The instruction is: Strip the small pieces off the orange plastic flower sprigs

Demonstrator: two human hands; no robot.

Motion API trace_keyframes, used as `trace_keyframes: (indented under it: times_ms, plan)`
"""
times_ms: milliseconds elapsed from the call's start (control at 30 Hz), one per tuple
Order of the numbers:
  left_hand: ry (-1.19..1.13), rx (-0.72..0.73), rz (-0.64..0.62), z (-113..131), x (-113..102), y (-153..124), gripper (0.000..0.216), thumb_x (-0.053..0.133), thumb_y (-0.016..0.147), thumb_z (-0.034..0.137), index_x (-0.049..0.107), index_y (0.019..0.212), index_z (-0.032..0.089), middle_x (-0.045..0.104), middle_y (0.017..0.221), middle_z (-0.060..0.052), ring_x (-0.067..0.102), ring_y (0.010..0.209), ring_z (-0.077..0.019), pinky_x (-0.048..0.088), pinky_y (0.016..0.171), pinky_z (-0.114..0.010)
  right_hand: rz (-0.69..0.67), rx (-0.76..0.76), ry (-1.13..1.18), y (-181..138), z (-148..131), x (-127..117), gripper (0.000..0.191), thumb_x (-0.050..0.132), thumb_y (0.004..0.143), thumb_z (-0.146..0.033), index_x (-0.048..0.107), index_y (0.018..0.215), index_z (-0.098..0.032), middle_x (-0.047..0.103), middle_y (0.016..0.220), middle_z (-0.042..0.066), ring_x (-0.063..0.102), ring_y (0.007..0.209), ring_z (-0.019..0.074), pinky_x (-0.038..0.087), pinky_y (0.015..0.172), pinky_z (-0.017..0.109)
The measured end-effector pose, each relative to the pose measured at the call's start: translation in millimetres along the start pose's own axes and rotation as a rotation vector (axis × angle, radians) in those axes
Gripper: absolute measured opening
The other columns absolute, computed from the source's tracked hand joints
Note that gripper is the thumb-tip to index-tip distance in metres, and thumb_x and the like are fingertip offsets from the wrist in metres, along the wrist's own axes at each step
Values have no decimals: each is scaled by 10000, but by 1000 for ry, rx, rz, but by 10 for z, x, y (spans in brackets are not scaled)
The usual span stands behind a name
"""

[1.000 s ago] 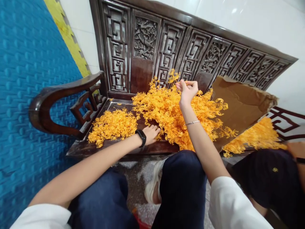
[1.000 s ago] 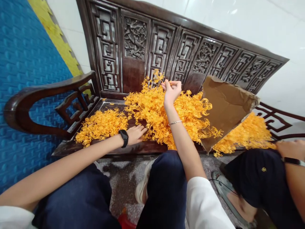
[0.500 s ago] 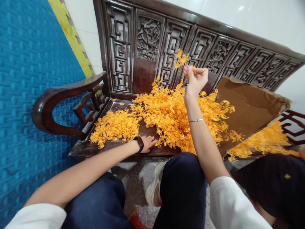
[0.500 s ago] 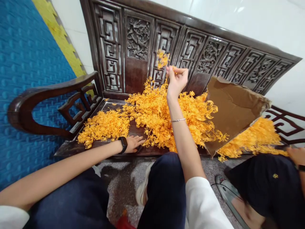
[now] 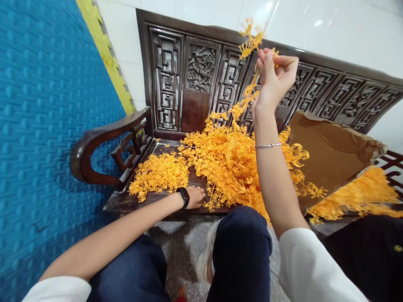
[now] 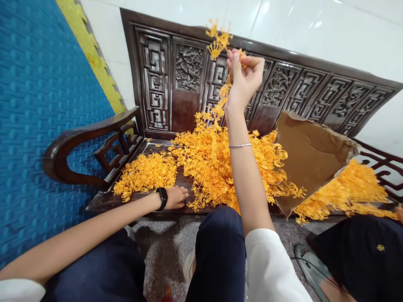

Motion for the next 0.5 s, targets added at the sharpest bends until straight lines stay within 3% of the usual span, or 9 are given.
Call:
trace_keyframes:
  times_ms: [100,233,333,433,500]
  plan:
    - [-78,4,50,-18,-146,-129,213,567,796,286,623,943,143,631,1032,-124,585,967,-254,451,778,-343,-26,-42,8,127,-119,214,253,546,781,-59,368,702,-222,627,842,4,684,868,101,516,841,260]
    - [-189,-31,154,-31,-345,-316,224,541,823,285,616,972,134,630,1048,-123,582,987,-256,450,839,-360,-64,-19,86,261,-300,499,288,512,807,-37,345,685,-236,618,824,-17,680,884,89,508,863,241]
    - [-307,-90,258,-45,-485,-459,372,490,864,372,559,1123,114,602,1145,-155,553,1070,-273,425,917,-400,-103,108,211,194,-457,691,304,464,849,-16,329,691,-239,630,796,-30,686,810,55,503,885,224]
    - [-428,-149,361,-67,-622,-607,587,438,869,493,395,1322,123,480,1332,-186,486,1189,-273,390,984,-416,-121,290,313,-4,-590,830,301,428,881,-15,336,699,-236,639,737,-42,684,748,38,506,894,206]
    - [-634,-147,429,-78,-712,-704,670,438,853,540,302,1391,165,396,1414,-180,441,1247,-264,367,1013,-419,-163,396,368,-155,-655,903,269,417,896,-30,369,719,-228,656,734,-33,680,753,36,502,908,196]
Point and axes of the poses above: each hand's wrist, its own y-axis towards the middle knuckle, its own x-axis out of the palm, z = x × y, the point moved 2 cm from there along y, towards the middle knuckle
